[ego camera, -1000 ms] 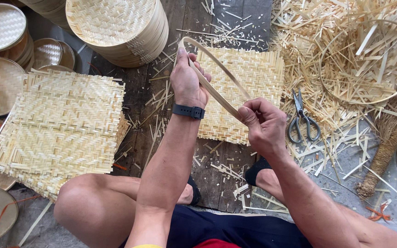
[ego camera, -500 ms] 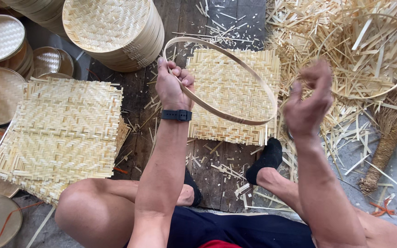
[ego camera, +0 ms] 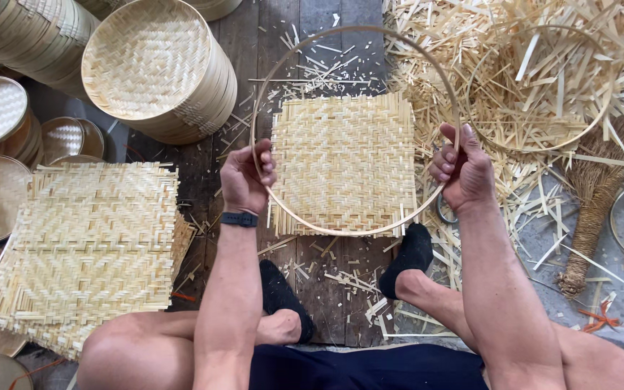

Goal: The person trims the excess bamboo from a circular frame using scissors, applies glue to a bamboo strip, and fits a woven bamboo mat into a circular frame to form a lid.

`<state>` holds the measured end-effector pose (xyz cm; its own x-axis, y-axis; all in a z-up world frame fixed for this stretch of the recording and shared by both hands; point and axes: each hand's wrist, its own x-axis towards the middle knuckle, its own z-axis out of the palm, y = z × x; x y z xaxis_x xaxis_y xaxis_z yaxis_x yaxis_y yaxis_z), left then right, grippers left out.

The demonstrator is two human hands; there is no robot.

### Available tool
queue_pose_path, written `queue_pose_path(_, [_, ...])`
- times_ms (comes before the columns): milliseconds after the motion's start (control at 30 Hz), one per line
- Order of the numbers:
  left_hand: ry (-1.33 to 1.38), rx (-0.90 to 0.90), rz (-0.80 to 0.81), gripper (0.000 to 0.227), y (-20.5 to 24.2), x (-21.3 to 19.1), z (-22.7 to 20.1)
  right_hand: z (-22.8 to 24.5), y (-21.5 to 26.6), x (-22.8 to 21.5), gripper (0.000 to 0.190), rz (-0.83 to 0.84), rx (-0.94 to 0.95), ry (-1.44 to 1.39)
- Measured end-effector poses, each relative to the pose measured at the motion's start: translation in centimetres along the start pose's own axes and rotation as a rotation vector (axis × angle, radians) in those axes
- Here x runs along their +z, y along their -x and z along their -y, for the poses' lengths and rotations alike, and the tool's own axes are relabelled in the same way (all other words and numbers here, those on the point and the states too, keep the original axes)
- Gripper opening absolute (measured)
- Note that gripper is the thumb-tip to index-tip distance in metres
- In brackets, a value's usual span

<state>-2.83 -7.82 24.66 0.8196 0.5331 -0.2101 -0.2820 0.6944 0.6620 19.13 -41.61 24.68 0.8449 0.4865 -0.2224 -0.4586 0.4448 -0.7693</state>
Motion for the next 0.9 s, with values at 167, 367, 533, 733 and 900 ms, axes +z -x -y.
queue_pose_path(167, [-0.019,-0.115,-0.116,0.038,-2.1,-0.5,-1.2,-0.8,0.1,0.1,0.039,0.002,0.051,0.015])
queue_pose_path(367, [0.105,0.017,-0.138,0.039,-4.1,-1.4,-1.5,-1.6,-0.1,-0.7,0.034,0.027,0.024,-0.017])
queue_pose_path(533, [0.088,-0.094,-0.063,0.035,-4.3,-1.6,-1.2,-1.5,-0.3,0.2,0.029,-0.094,-0.064,0.236])
queue_pose_path(733, [-0.07,0.054,-0.317,0.02,-5.3,-5.2,3.5,-4.1,-3.0,-1.1,0.027,-0.195,-0.061,0.612])
queue_pose_path(900, [-0.624,0.051,-0.339,0.044,-8.8,-11.1,8.3,-7.5,-4.8,-3.5,0.02,-0.395,-0.012,1.093])
